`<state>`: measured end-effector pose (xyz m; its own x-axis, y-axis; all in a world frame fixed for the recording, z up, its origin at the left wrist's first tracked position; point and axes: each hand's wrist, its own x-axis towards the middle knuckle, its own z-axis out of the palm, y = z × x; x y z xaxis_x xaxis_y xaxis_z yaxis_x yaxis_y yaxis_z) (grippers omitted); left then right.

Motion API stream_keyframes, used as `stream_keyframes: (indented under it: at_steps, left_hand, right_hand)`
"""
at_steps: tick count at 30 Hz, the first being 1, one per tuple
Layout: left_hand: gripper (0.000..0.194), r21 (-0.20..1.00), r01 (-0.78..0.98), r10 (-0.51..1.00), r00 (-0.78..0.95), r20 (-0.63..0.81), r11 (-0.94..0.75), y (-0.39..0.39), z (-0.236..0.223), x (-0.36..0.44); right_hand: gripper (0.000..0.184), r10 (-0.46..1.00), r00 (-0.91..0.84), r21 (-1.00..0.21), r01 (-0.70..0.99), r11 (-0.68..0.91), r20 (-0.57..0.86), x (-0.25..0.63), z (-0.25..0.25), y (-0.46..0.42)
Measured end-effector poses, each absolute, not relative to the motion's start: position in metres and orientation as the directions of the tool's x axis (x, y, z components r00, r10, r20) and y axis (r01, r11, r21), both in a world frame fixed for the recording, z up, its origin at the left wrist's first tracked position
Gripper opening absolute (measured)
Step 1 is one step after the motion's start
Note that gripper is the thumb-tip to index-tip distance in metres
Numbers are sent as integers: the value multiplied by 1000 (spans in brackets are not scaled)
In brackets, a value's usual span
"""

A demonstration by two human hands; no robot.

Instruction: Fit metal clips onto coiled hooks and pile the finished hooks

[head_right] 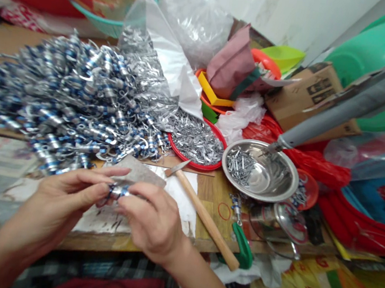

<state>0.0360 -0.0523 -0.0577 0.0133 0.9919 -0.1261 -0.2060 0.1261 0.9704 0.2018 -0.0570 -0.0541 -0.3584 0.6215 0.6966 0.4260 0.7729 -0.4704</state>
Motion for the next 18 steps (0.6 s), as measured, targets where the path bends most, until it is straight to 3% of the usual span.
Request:
stream_keyframes:
  at_steps: [3,6,11,18]
  left_hand:
    - [12,990,-101,995,6,-95,95,-52,-56,33]
    - [11,997,73,1000,-5,-10,11,-51,-51,30]
    - [10,991,135,1000,4,16,-16,-49,-44,27]
    - [9,966,-197,985,70,-159,169,-49,-54,30]
  right_hand:
    - [28,454,-541,-226,435,871,708,210,-54,-57]
    - [28,446,-554,-182,466,866,703,212,-52,-57]
    - [35,562,-406,-368,463,806,721,205,-53,-58]
    - [26,698,-261,-635,291,715,666,195,-49,-56]
